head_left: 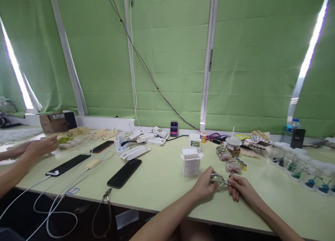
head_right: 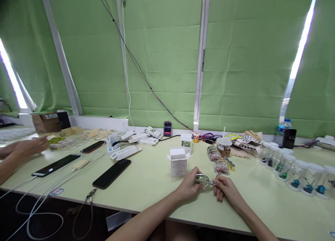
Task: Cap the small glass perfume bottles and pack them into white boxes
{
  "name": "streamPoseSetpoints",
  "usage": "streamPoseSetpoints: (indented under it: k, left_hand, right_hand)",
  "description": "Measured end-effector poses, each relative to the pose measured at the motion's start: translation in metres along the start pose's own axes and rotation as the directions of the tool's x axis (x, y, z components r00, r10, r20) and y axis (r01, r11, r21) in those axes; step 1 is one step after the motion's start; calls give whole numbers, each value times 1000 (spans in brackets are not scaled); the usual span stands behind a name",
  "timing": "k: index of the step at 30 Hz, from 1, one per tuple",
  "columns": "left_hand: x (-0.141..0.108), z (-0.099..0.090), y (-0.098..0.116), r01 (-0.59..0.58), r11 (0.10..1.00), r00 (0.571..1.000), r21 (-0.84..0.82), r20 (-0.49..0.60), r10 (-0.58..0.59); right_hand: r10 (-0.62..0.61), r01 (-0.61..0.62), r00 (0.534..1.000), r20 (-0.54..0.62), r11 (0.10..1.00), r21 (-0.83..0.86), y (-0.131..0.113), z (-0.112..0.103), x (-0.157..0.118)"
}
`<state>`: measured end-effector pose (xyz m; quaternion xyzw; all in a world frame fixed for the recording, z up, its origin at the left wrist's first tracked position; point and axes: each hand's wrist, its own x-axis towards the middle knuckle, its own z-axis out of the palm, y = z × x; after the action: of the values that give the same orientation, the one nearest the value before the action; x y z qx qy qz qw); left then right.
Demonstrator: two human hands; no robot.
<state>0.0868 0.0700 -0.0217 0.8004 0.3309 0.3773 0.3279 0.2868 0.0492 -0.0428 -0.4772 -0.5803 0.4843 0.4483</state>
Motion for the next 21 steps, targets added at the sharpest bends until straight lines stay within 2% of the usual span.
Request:
streamPoseSetpoints:
  k: [6, 12, 16, 21]
  left_hand:
    - [5, 2, -4, 28, 998, 999, -60, -32, -30]
    - [8, 5, -8, 88, 970, 991, -227, -76, -108]
    - [8, 6, -9, 87, 954, 987, -287, -104, -122]
    - [7, 5, -6, 90, 957, 987, -274, -103, -122]
  right_hand:
    - [-48, 48, 999, -24, 999, -3, 1, -1, 5]
    - [-79, 96, 985, -156, 989, 108, -2, -4, 3]
    - [-83, 87, 983, -162, 996, 18, -3, -6, 2]
    - [-85, 69, 978, -189, 994, -87, 0, -8, 4]
